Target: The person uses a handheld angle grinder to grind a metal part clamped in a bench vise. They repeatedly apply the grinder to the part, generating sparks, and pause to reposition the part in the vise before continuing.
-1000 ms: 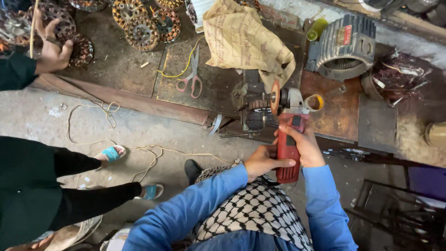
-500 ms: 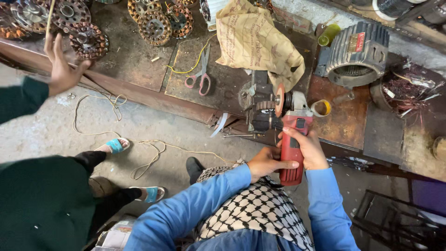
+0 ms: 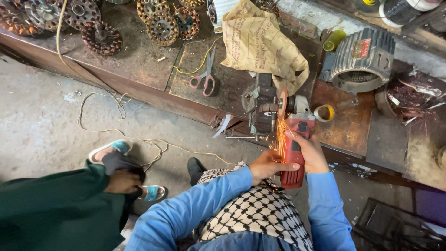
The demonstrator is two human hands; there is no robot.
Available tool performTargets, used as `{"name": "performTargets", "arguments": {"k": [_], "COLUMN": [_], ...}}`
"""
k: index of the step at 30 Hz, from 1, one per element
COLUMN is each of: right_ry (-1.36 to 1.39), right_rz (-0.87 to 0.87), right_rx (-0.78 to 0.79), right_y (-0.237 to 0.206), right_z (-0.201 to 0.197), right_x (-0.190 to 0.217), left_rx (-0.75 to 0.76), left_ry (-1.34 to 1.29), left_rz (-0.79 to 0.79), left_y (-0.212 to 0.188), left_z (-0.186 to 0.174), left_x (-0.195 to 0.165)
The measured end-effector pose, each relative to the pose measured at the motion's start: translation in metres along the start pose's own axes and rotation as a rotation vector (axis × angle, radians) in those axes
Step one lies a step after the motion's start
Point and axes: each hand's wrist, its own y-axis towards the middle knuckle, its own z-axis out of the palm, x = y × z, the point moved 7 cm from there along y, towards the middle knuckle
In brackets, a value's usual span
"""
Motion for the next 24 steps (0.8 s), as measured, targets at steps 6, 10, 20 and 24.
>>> {"name": "performTargets", "arguments": {"k": [6, 10, 20, 24], "right_ry": [0.053, 0.036, -0.032, -0.039], "right_rz": [0.096, 0.099, 0.037, 0.001], "right_rx": [0.086, 0.073, 0.037, 0.018], "right_y": [-0.002, 0.001, 0.007, 0.003], "right_z": [0.007, 0.007, 0.000, -0.001], "right_x": [0.001, 0.001, -0.006, -0.005], "left_rx": [-0.007, -0.017, -0.029, -0.033], "left_ry": [0.018, 0.035, 0.016, 0.017], "left_rz": [-0.025, -0.002, -0.056, -0.048], "left_y": [0.000, 0.000, -0.003, -0.007], "left_z": [0.001, -0.001, -0.005, -0.003], "left_x": [0.001, 0.000, 0.003, 0.001]}}
